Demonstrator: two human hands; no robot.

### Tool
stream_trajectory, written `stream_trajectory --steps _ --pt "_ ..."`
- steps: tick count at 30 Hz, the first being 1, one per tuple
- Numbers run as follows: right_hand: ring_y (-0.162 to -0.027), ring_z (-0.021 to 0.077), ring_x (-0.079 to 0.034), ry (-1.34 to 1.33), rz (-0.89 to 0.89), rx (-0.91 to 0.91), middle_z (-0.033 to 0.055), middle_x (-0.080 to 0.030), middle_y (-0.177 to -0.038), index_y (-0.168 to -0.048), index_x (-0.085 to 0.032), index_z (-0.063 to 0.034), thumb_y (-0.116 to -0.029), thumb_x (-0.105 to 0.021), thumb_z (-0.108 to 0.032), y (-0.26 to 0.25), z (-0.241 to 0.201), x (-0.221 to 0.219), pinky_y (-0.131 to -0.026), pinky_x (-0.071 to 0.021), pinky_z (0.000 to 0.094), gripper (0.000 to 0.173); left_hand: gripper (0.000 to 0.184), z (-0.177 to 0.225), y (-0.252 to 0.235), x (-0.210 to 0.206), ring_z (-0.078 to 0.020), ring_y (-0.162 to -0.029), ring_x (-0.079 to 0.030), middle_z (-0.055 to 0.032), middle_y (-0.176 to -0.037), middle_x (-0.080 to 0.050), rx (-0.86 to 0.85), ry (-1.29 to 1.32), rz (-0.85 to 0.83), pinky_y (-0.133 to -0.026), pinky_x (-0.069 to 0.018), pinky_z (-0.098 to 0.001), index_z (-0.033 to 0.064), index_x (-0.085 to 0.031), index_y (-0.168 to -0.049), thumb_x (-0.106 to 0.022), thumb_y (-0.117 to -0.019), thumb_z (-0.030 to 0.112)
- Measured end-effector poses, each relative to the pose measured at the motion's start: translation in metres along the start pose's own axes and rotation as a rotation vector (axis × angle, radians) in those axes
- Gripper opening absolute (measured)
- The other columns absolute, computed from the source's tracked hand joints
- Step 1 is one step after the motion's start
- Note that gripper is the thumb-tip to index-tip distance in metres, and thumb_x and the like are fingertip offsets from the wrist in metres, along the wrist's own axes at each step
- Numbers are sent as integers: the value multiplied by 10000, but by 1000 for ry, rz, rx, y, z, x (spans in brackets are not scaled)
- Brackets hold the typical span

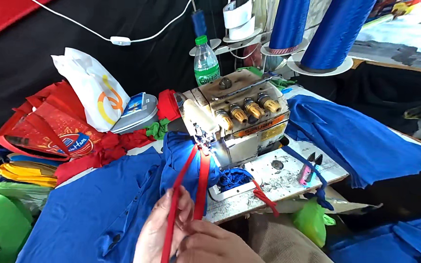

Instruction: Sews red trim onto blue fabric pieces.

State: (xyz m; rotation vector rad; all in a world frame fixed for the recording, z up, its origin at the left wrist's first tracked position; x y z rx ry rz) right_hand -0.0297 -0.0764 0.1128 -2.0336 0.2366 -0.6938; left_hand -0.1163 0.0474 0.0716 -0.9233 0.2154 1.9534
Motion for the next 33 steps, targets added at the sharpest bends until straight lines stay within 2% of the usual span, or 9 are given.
stream_trajectory --steps 2,5,11,16,20,22,27,30,33 --pt "-907 263 -710 -72 -9 -63 152 -725 -887 -953 -738 9 -1002 -608 -71 1 9 -9 -892 -552 326 160 244 17 -3 8 -66 -764 -672 32 -839 -695 -91 -5 57 -723 -554 -211 128 -742 -1060 -588 -1007 309" --pt "-852 243 -718 -143 -41 -124 155 -723 -870 -973 -739 28 -993 -606 -45 4 20 -20 -779 -576 306 154 233 30 3 15 -130 -832 -708 -10 -857 -715 -122 -25 86 -815 -584 -294 115 -753 -1046 -648 -968 309" --pt "-862 241 -722 -206 -55 -193 177 -724 -882 -991 -723 55 -1013 -587 -54 4 12 -13 -792 -573 300 176 239 39 29 12 -65 -885 -663 45 -945 -726 -90 -326 -127 -819 -522 -249 154 -770 -1108 -609 -1005 298" --pt "-853 241 -725 -176 -79 -220 177 -725 -874 -979 -719 48 -1012 -592 -59 17 13 -13 -786 -576 299 168 180 38 33 4 -9 -866 -675 70 -955 -743 -17 -584 -30 -797 -551 -205 199 -774 -1093 -640 -993 264" --pt "-905 263 -732 -181 -92 -130 183 -735 -879 -946 -728 52 -1016 -592 -65 27 12 -11 -905 -560 312 192 353 6 19 5 45 -735 -631 115 -868 -697 264 -426 -38 -674 -538 -135 174 -740 -1147 -510 -1052 424" --pt "-964 278 -729 -243 -70 -100 194 -737 -897 -938 -724 58 -1012 -603 -69 31 12 -8 -1000 -527 331 191 375 -4 4 7 12 -654 -630 84 -805 -690 307 -295 52 -601 -545 -155 136 -733 -1137 -470 -1072 395" --pt "-1107 242 -662 -457 14 -136 214 -698 -982 -922 -690 81 -1018 -619 -95 38 22 8 -1083 -460 315 212 454 3 -40 -2 -96 -713 -696 -75 -939 -728 316 -295 248 -652 -594 -218 12 -647 -1156 -253 -1124 236" --pt "-1102 195 -623 -497 38 -157 196 -656 -1007 -927 -670 70 -1017 -630 -124 40 25 18 -1028 -467 271 217 441 6 -62 -5 -125 -715 -696 -105 -952 -721 364 -324 309 -656 -598 -245 16 -642 -1150 -264 -1128 243" --pt "-1142 173 -623 -505 55 -130 169 -659 -1011 -928 -655 47 -1017 -637 -147 41 27 31 -1139 -397 324 215 398 10 -75 -7 -131 -728 -700 -102 -960 -715 400 -393 369 -671 -600 -256 23 -621 -1195 -303 -1127 253"
Point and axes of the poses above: each hand's wrist, its own y-axis away from the middle knuckle, its own x-axis out of the back of the hand, z = x × y, the point moved 3 cm from there along -y, towards the middle knuckle
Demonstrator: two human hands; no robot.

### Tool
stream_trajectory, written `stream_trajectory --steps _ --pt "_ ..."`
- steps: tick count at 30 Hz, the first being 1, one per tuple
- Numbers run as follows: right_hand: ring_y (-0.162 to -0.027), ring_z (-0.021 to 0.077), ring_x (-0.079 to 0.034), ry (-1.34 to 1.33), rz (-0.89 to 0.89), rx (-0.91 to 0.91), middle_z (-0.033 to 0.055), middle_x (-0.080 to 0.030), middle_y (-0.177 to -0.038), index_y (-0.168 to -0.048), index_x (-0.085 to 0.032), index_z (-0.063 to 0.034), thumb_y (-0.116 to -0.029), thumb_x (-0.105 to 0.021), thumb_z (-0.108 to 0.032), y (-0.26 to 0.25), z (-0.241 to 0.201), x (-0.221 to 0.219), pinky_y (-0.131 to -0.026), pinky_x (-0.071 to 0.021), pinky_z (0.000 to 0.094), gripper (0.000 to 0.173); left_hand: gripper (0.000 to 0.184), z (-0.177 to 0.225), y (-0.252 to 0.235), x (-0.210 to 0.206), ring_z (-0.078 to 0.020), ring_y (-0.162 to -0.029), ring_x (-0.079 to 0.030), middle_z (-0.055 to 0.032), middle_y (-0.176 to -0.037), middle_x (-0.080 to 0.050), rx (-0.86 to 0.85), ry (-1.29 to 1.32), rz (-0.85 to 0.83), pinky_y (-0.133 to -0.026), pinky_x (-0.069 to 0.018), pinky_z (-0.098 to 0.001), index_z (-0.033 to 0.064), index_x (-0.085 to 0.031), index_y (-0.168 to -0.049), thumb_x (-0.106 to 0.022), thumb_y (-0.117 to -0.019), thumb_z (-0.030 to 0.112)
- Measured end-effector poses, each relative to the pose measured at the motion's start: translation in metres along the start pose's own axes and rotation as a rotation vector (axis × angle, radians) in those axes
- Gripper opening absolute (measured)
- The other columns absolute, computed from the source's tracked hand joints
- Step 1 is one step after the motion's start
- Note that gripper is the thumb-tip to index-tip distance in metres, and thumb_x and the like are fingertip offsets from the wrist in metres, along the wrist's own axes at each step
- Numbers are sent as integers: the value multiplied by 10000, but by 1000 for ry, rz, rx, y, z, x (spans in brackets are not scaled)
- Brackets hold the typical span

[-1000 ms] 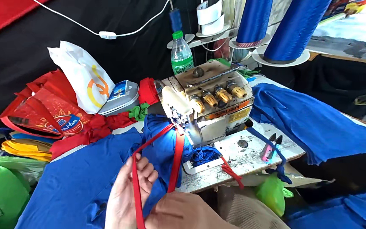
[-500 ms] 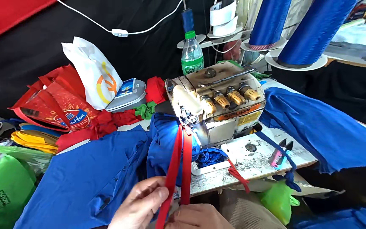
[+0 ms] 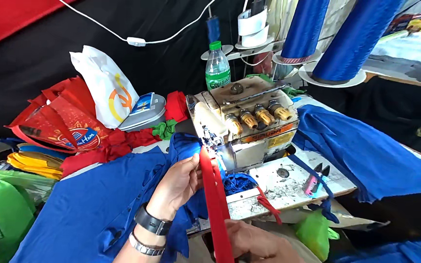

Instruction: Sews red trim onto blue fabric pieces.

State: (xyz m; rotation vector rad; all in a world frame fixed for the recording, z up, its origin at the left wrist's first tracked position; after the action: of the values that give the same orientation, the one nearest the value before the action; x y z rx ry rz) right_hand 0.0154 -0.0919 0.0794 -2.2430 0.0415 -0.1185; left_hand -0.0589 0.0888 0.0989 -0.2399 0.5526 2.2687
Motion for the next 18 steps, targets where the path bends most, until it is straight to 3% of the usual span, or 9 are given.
stream_trajectory --steps 6,10,15,18 --pt "-1109 198 -633 106 -38 38 166 -660 -984 -910 -664 27 -1036 -604 -150 2 2 9 -1176 -353 362 226 266 3 1 -2 -116 -698 -711 -70 -824 -721 -45 -63 19 -663 -610 -257 48 -670 -1025 -440 -1091 166" --pt "-1076 243 -636 113 -36 18 181 -669 -964 -930 -694 29 -1022 -629 -149 9 8 3 -1071 -446 345 210 234 -1 8 2 -140 -750 -732 -97 -860 -738 -49 -60 -82 -699 -619 -279 45 -668 -1008 -460 -1066 134" --pt "-945 271 -660 176 -52 5 207 -676 -902 -920 -709 46 -1023 -611 -115 11 6 3 -921 -510 318 214 156 -15 50 0 -23 -721 -692 53 -855 -731 -81 -131 -383 -643 -586 -196 190 -735 -1027 -605 -1019 276" --pt "-914 275 -666 232 -55 13 203 -685 -892 -920 -714 42 -1021 -610 -107 9 2 1 -881 -519 319 208 219 -19 91 -2 24 -836 -634 106 -964 -703 -247 -239 -467 -738 -527 -175 222 -742 -1103 -569 -1035 338"
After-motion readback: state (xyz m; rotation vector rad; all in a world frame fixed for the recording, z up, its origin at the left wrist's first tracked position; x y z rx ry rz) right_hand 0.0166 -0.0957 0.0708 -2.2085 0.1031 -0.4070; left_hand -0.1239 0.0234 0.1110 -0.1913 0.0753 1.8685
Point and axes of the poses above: each hand's wrist, its own y-axis away from the middle knuckle, its own x-axis out of the back of the hand, z = x × y, the point moved 3 cm from there along -y, towards the middle knuckle
